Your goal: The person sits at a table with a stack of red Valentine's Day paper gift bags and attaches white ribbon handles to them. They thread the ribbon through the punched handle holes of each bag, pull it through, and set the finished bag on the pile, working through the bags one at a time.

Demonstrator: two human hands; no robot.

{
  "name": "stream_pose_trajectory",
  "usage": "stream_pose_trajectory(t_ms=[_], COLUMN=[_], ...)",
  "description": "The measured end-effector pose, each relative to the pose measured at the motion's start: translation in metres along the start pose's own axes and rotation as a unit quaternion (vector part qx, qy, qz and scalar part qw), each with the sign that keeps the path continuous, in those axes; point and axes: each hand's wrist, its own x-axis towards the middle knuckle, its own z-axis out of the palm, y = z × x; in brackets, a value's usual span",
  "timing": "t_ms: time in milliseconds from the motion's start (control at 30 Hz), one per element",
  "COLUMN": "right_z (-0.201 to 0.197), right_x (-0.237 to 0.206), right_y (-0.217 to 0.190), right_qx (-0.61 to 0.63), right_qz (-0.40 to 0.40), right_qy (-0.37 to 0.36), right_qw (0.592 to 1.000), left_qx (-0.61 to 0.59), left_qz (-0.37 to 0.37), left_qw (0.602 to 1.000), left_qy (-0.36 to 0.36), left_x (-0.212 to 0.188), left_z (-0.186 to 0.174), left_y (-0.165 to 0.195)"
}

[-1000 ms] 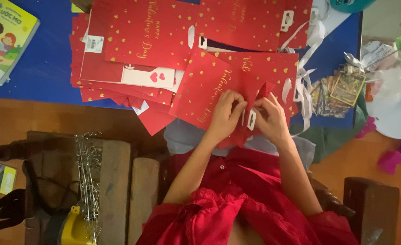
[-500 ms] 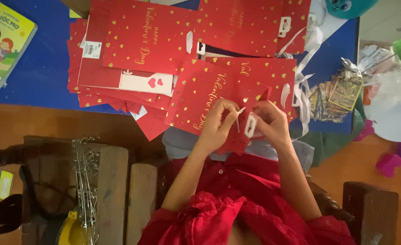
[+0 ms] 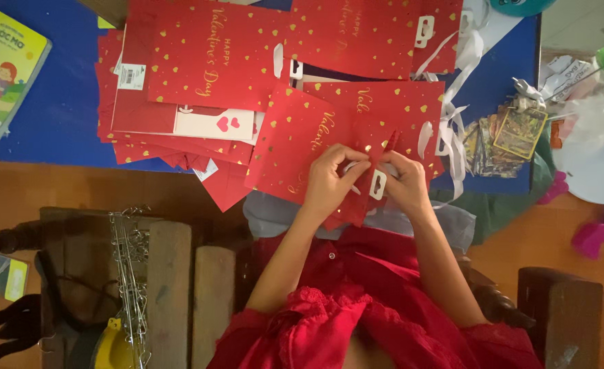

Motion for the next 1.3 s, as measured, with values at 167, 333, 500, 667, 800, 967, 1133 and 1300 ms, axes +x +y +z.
stream_pose_trajectory(t_ms=[167, 333, 500, 667, 800, 967, 1133, 1300], right_z=[0.003, 0.008, 0.010, 0.008, 0.009, 0.010, 0.010, 0.012], right_x=[0.001, 0.000, 0.001, 0.002, 0.004, 0.003, 0.003, 0.002], right_y=[-0.008, -0.012, -0.012, -0.007, -0.005, -0.008, -0.010, -0.006], right_qx=[-0.012, 0.034, 0.048, 0.037, -0.012, -0.029, 0.001, 0.045], right_qz=[-0.021, 0.108, 0.052, 0.011, -0.001, 0.026, -0.028, 0.001], right_qy=[0.012, 0.010, 0.024, 0.023, 0.035, 0.043, 0.038, 0.038], right_qw=[1.000, 0.994, 0.997, 0.999, 0.999, 0.998, 0.999, 0.998], left_qx=[-0.013, -0.066, -0.096, 0.036, 0.073, 0.018, 0.032, 0.098], left_qz=[0.060, 0.048, 0.088, 0.074, 0.078, 0.073, 0.057, 0.131], left_qw=[0.998, 0.995, 0.990, 0.996, 0.993, 0.996, 0.998, 0.986], left_qy=[0.013, 0.064, 0.047, 0.035, 0.046, 0.039, 0.017, 0.030], left_x=[0.004, 0.005, 0.007, 0.006, 0.003, 0.005, 0.008, 0.005], left_z=[0.002, 0.004, 0.007, 0.009, 0.011, 0.010, 0.006, 0.006], left_y=[-0.024, -0.043, -0.036, -0.026, -0.034, -0.049, -0.042, -0.028])
